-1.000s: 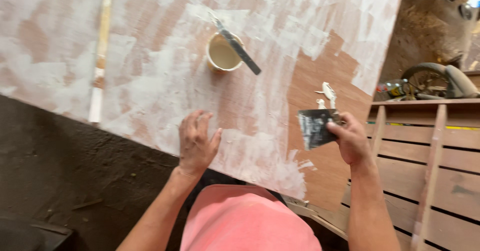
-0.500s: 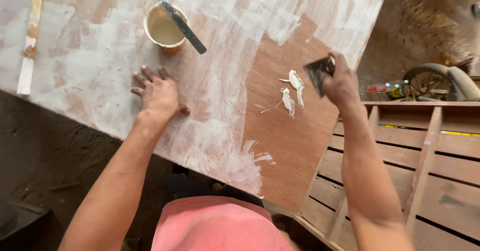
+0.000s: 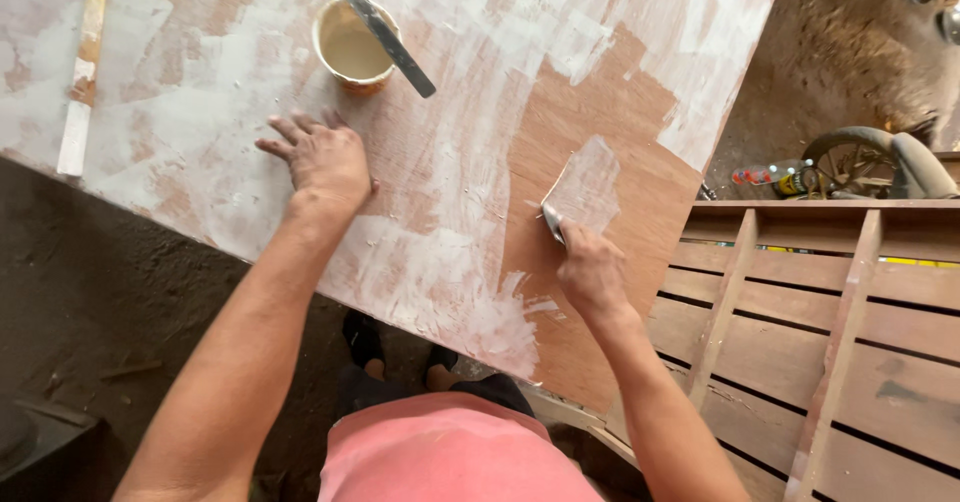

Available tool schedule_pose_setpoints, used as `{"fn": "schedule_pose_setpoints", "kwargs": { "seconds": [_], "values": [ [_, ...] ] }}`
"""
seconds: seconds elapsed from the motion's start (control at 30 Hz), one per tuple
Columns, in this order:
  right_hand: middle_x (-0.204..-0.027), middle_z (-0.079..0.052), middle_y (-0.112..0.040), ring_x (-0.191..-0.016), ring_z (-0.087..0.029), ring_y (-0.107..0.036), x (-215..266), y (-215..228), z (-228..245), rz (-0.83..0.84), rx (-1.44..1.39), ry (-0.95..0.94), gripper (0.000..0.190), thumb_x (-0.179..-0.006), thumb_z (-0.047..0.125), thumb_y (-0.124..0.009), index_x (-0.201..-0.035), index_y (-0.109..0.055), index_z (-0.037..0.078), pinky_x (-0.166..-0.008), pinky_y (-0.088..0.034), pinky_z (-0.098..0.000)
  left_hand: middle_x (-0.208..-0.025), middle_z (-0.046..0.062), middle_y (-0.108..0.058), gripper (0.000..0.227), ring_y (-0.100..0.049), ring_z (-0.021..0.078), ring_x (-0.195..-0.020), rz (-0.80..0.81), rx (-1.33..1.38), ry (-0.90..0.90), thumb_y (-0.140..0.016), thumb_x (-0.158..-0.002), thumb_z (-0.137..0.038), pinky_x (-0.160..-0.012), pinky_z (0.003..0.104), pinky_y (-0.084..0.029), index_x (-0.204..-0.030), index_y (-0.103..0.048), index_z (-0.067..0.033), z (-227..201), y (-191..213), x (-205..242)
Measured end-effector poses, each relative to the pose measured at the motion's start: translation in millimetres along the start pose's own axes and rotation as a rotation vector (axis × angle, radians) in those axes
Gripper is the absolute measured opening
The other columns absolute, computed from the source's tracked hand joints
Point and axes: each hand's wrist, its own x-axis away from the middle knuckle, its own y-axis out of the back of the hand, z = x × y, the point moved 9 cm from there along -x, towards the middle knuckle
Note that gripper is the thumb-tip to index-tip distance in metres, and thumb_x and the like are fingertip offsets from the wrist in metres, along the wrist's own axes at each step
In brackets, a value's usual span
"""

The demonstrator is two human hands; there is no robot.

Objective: The person applies white putty to a wooden board using a metal scraper, picking up putty from a small cup and spreading it across the surface with repeated strokes.

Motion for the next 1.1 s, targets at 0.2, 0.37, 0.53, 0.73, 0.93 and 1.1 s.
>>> {"fn": "schedule_pose_setpoints", "kwargs": {
  "seconds": [0.2, 0.37, 0.53, 0.73, 0.93, 1.1],
  "values": [
    [-0.096, -0.015, -0.076, -0.073, -0.014, -0.067, -105.2, 60.0, -47.5, 0.09, -0.252, -0.045, 0.024, -0.098, 0.021, -0.071, -0.122, -0.076, 0.02, -0.066, -0.052, -0.0334, -0.159, 0.043, -0.01, 0.137, -0.011, 0.0626, -0.146, 0.121, 0.152, 0.093, -0.097, -0.061, -0.048, -0.109, 0.079, -0.02, -0.158, -0.018, 0.0066, 10.6, 30.2, 18.8],
    [-0.087, -0.02, -0.074, -0.073, -0.028, -0.066, -235.9, 60.0, -107.3, 0.111, -0.033, -0.126, 0.019, -0.102, 0.027, -0.069, -0.107, -0.078, 0.01, -0.065, -0.051, -0.0437, -0.159, 0.044, -0.012, 0.136, -0.013, 0.0634, -0.145, 0.089, 0.149, 0.083, -0.097, -0.061, -0.048, -0.11, 0.076, -0.027, -0.158, -0.021, 0.0093, 9.4, 28.0, 8.2],
    [-0.088, -0.018, -0.073, -0.078, -0.039, -0.069, -248.3, 12.8, -106.6, -0.056, 0.065, 0.105, 0.03, -0.088, 0.007, -0.054, -0.106, -0.077, 0.013, -0.067, -0.055, -0.0502, -0.16, 0.042, -0.011, 0.136, -0.013, 0.061, -0.147, 0.102, 0.152, 0.082, -0.097, -0.061, -0.048, -0.112, 0.067, -0.034, -0.158, -0.022, 0.0094, 7.2, 32.5, 16.5],
    [-0.103, -0.017, -0.074, -0.09, -0.039, -0.071, -118.2, 2.8, -55.6, -0.098, 0.04, 0.219, 0.034, -0.084, 0.007, -0.054, -0.115, -0.068, 0.01, -0.08, -0.057, -0.0491, -0.161, 0.038, -0.011, 0.136, -0.011, 0.0565, -0.149, 0.115, 0.156, 0.115, -0.098, -0.06, -0.047, -0.113, 0.064, -0.034, -0.159, -0.02, 0.0047, 8.2, 37.2, 17.4],
    [-0.108, -0.009, -0.074, -0.094, -0.027, -0.072, -287.5, 41.5, -143.1, 0.127, 0.123, -0.118, 0.048, -0.085, 0.004, -0.061, -0.123, -0.073, 0.029, -0.08, -0.055, -0.0397, -0.162, 0.037, -0.013, 0.138, -0.013, 0.0547, -0.15, 0.095, 0.13, 0.111, -0.097, -0.059, -0.052, -0.114, 0.062, -0.036, -0.16, -0.02, 0.003, 8.1, 37.0, 20.5],
    [-0.101, -0.009, -0.077, -0.091, -0.028, -0.071, -271.9, 13.6, -107.5, 0.041, 0.118, -0.057, 0.017, -0.096, 0.022, -0.07, -0.11, -0.08, 0.026, -0.079, -0.056, -0.0396, -0.162, 0.037, -0.014, 0.138, -0.014, 0.055, -0.15, 0.084, 0.129, 0.116, -0.097, -0.058, -0.053, -0.115, 0.061, -0.036, -0.159, -0.021, 0.0033, 7.9, 37.5, 21.0]
  ]
}}
